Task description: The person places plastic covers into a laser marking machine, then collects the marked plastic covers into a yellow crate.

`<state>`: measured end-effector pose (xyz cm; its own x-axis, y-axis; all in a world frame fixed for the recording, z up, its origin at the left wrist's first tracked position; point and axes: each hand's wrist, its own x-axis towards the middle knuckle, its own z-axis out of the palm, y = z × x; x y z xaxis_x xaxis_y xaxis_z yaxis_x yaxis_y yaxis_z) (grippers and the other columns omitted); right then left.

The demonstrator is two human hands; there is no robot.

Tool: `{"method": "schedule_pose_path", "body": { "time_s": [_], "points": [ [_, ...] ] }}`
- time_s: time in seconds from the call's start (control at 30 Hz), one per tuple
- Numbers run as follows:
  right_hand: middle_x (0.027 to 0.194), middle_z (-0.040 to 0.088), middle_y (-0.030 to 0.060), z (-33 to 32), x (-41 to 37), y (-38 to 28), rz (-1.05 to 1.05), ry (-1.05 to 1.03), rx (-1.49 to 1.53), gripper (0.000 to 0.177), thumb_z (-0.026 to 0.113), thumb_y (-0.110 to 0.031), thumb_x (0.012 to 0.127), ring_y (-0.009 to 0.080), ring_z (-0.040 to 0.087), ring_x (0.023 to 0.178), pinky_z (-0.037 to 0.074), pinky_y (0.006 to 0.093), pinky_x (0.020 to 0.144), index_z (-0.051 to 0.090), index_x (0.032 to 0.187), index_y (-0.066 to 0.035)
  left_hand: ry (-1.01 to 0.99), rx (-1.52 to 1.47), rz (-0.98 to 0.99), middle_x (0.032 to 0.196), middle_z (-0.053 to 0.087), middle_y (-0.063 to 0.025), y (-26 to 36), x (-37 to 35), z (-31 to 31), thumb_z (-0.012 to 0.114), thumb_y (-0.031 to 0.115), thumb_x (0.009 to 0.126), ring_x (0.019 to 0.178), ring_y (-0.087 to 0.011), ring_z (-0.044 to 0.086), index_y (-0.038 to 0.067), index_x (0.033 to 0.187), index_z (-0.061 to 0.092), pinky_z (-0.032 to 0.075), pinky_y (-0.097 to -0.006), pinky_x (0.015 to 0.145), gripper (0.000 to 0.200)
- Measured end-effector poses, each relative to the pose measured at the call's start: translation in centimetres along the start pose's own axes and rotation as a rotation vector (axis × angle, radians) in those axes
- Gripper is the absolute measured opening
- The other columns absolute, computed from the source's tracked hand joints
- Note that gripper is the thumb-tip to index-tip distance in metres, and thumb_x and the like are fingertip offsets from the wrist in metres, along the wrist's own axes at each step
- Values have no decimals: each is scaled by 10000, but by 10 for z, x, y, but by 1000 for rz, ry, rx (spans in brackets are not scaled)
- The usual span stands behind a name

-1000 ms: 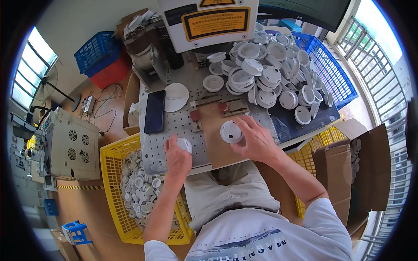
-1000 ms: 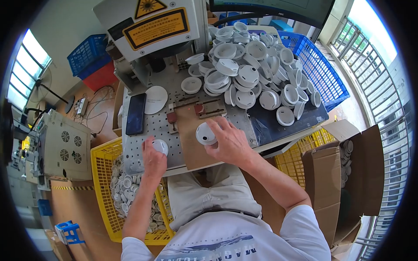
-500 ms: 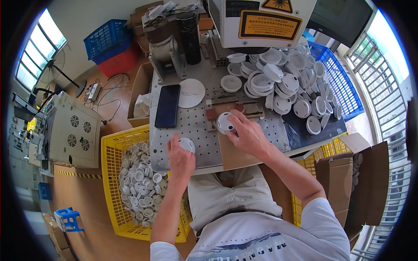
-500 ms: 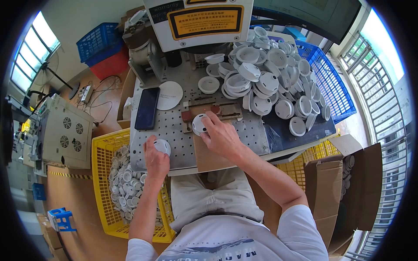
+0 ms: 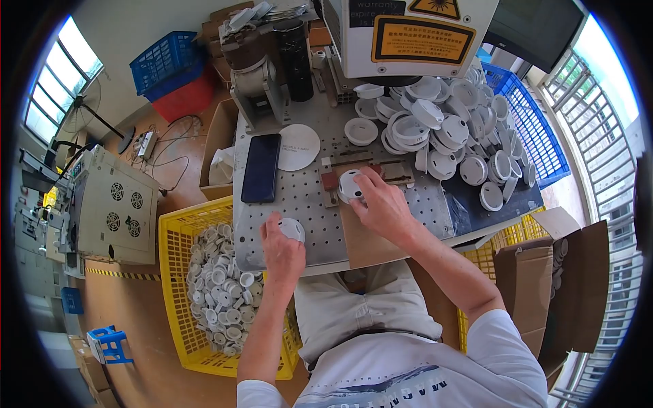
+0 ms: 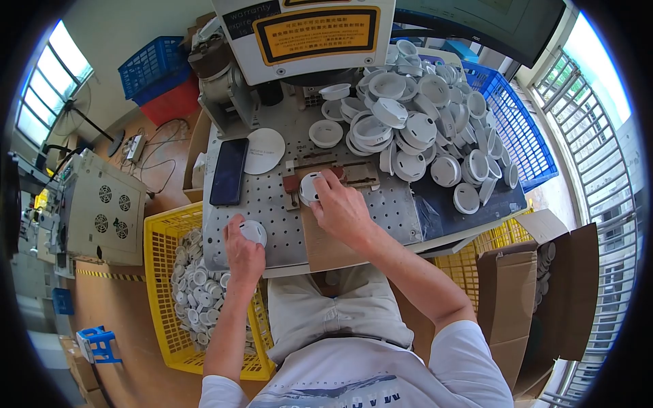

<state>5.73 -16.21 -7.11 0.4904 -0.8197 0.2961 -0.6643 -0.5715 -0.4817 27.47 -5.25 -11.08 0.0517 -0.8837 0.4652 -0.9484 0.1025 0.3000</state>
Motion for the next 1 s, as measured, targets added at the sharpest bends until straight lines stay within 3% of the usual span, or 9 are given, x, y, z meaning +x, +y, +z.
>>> {"method": "schedule_pose_path", "body": {
  "time_s": [0.47, 0.67, 0.77, 0.87, 0.9, 1.0],
  "points": [
    [1333, 499, 231, 13, 10, 4, 51, 24, -49, 374, 676, -161, 843, 439, 659, 821, 557, 479, 695, 512, 1130, 14, 8, 7, 24, 1193, 539, -239, -1, -1, 2, 638, -69, 559, 1087, -411, 517, -107, 689, 656, 405, -458, 965, 137],
    [1219, 590, 170, -7, -28, 11, 4, 249, 163, 351, 688, -124, 826, 365, 662, 704, 553, 421, 624, 556, 1139, -35, 46, 1, 41, 1179, 540, -272, -11, -6, 10, 629, -44, 578, 1110, -423, 499, -108, 669, 646, 398, -488, 963, 112],
    [1115, 637, 140, -30, -55, 27, 165, 328, 202, 298, 695, -87, 812, 331, 653, 680, 539, 391, 603, 591, 1085, -27, 86, -61, -8, 1147, 541, -258, -10, -7, 9, 575, -75, 574, 1068, -432, 518, -142, 728, 587, 410, -500, 947, 168],
    [1040, 660, 123, -63, -84, 59, 259, 604, 65, 246, 708, -62, 790, 280, 646, 719, 528, 355, 620, 622, 1016, -17, 68, -79, -34, 1138, 548, -250, -20, -16, 10, 555, -87, 570, 1039, -439, 528, -146, 801, 577, 420, -504, 930, 239],
    [1037, 660, 121, -75, -93, 76, 285, 703, -25, 239, 713, -57, 783, 267, 644, 738, 528, 346, 635, 628, 1003, -17, 118, -143, -61, 1100, 563, -241, -11, -17, -4, 508, -96, 575, 1013, -443, 542, -142, 887, 564, 431, -494, 929, 320],
    [1087, 642, 129, -114, -123, 112, 403, 706, -400, 278, 735, -131, 778, 330, 643, 912, 521, 407, 783, 632, 1009, -18, 167, -189, -239, 1049, 575, -237, -33, -41, -35, 464, -100, 580, 999, -441, 555, -131, 930, 552, 441, -480, 930, 362]
  ]
}}
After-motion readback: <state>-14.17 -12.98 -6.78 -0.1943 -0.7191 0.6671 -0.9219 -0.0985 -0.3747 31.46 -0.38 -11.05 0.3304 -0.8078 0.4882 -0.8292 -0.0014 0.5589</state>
